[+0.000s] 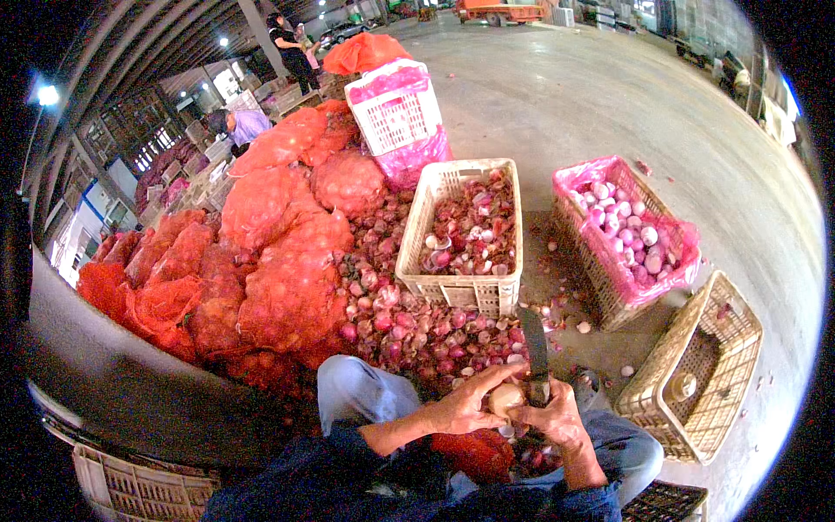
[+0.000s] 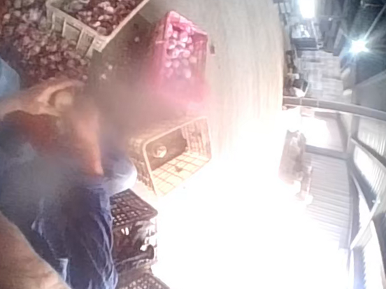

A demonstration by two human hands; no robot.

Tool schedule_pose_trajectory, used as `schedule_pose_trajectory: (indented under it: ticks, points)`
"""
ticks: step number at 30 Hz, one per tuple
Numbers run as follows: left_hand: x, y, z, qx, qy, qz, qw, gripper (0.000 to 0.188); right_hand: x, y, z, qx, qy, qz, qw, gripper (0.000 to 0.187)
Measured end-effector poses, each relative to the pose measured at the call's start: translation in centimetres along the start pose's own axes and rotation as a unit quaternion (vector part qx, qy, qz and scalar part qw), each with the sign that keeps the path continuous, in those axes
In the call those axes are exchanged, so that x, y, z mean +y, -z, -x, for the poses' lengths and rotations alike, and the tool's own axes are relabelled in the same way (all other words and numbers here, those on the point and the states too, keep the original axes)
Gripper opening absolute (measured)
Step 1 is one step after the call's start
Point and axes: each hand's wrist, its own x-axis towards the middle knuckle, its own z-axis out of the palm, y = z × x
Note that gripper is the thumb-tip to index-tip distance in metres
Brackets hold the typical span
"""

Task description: The person peels onions by hand using a knife, discarding the skins onto the floor and placing the peeled onions into a basket.

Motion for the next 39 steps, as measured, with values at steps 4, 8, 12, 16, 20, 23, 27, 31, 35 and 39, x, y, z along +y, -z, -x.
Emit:
schedule_pose_trajectory:
  ticks: [4,8,12,16,20,23,27,31,35,39]
  points:
    - [-0.2,-0.1,0.1,-0.02,0.03,0.025,0.999,0.091,0.1,0.0,0.1,0.003,0.002,-0.012,1.0,0.041]
    - [-1.3,-0.6,0.6,0.02,-0.037,-0.038,0.998,0.091,-0.3,0.2,0.1,0.01,-0.01,-0.003,1.0,0.036]
    - [-0.6,0.0,0.2,0.0,-0.038,-0.048,0.998,0.085,-0.4,0.4,0.2,-0.002,0.005,-0.065,0.998,0.03]
    - [-0.1,-0.1,0.2,-0.022,-0.036,-0.031,0.999,0.078,0.0,0.5,0.1,0.003,0.019,-0.079,0.997,0.027]
    - [-0.8,-0.4,0.4,-0.031,-0.014,0.003,0.999,0.076,0.8,0.8,-0.1,0.029,0.038,-0.075,0.996,0.021]
    - [-1.3,-0.6,0.6,-0.023,-0.009,-0.004,1.0,0.078,0.6,0.6,-0.2,0.028,0.06,-0.07,0.995,0.018]
    - [-1.0,-0.4,0.5,-0.057,-0.005,0.082,0.995,0.085,1.1,1.0,-0.4,0.037,0.059,-0.089,0.994,0.017]
    - [-1.4,-1.2,0.9,-0.093,0.014,0.16,0.983,0.092,0.7,1.4,-0.4,0.032,0.047,-0.058,0.997,0.014]
    - [-1.2,-1.3,1.2,-0.124,0.074,0.247,0.958,0.091,1.1,1.2,-0.6,0.052,0.041,-0.067,0.996,0.017]
    - [-0.8,-0.6,0.1,-0.091,0.031,0.251,0.963,0.086,1.9,1.4,-0.8,0.096,0.027,-0.21,0.973,0.016]
